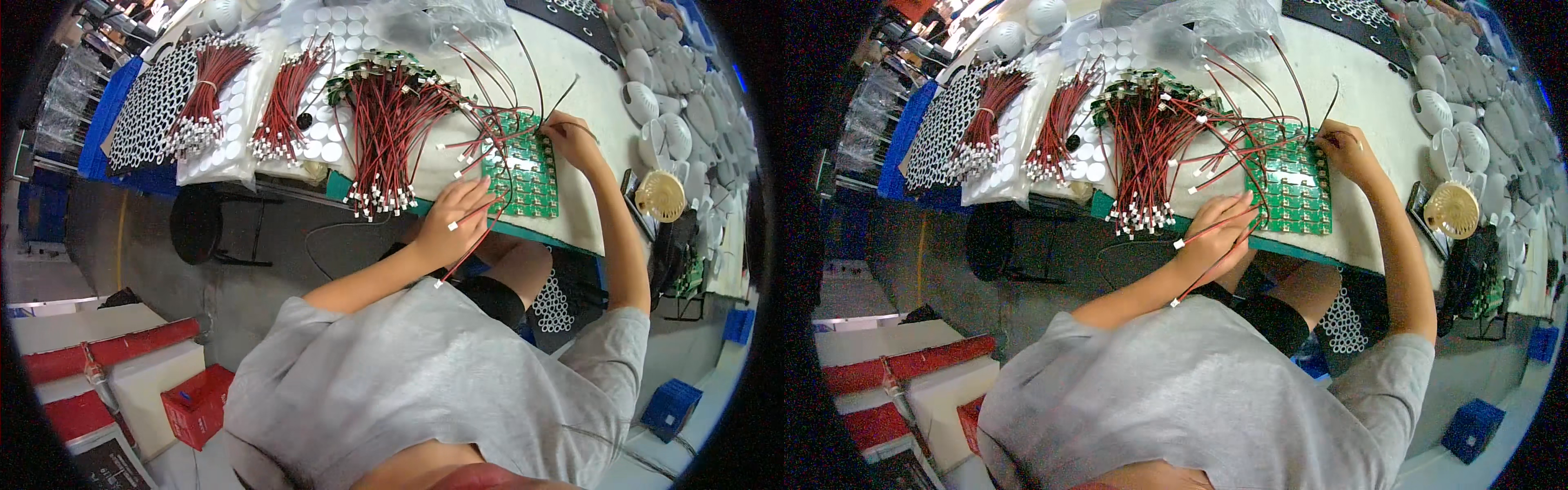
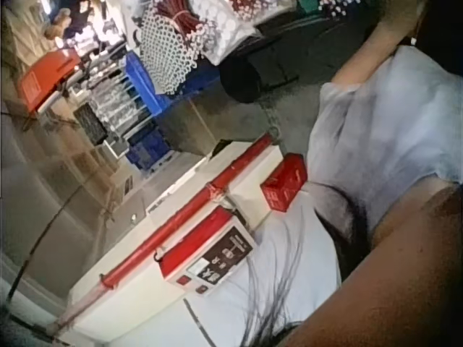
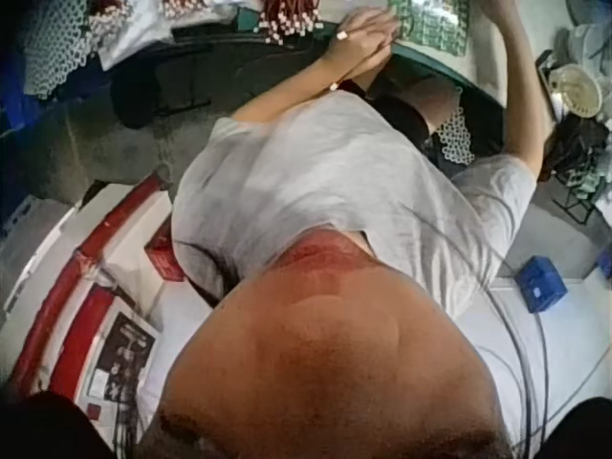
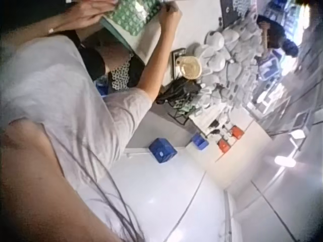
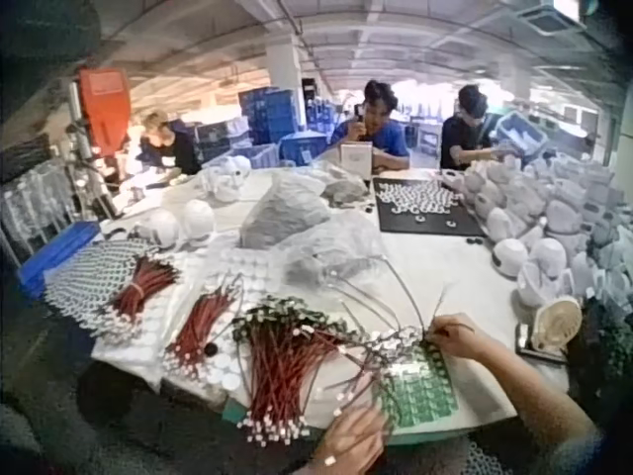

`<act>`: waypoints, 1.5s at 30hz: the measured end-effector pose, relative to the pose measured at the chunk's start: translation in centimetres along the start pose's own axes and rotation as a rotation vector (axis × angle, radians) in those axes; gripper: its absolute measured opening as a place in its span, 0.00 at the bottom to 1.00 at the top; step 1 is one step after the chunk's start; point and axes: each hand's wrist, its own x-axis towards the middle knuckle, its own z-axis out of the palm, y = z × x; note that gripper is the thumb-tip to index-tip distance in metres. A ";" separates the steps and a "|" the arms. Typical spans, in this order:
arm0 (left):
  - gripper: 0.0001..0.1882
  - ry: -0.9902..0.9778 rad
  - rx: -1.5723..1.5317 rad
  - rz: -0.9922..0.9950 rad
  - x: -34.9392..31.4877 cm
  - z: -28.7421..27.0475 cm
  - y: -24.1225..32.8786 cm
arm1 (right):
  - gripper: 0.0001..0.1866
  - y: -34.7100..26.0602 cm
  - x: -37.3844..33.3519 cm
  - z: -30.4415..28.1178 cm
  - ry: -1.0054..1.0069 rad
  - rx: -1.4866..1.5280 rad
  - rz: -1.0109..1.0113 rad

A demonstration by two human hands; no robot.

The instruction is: The person sits at a low table and repeatedly inserts red and black wires with white connectors into a green circuit board. They handle bundles of wires, separating them and plugging them into the board's ports one by one.

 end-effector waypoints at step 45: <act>0.18 -0.108 0.662 -0.624 8.9 -24.4 -20.3 | 0.06 -0.5 -9.6 2.2 0.770 0.232 0.165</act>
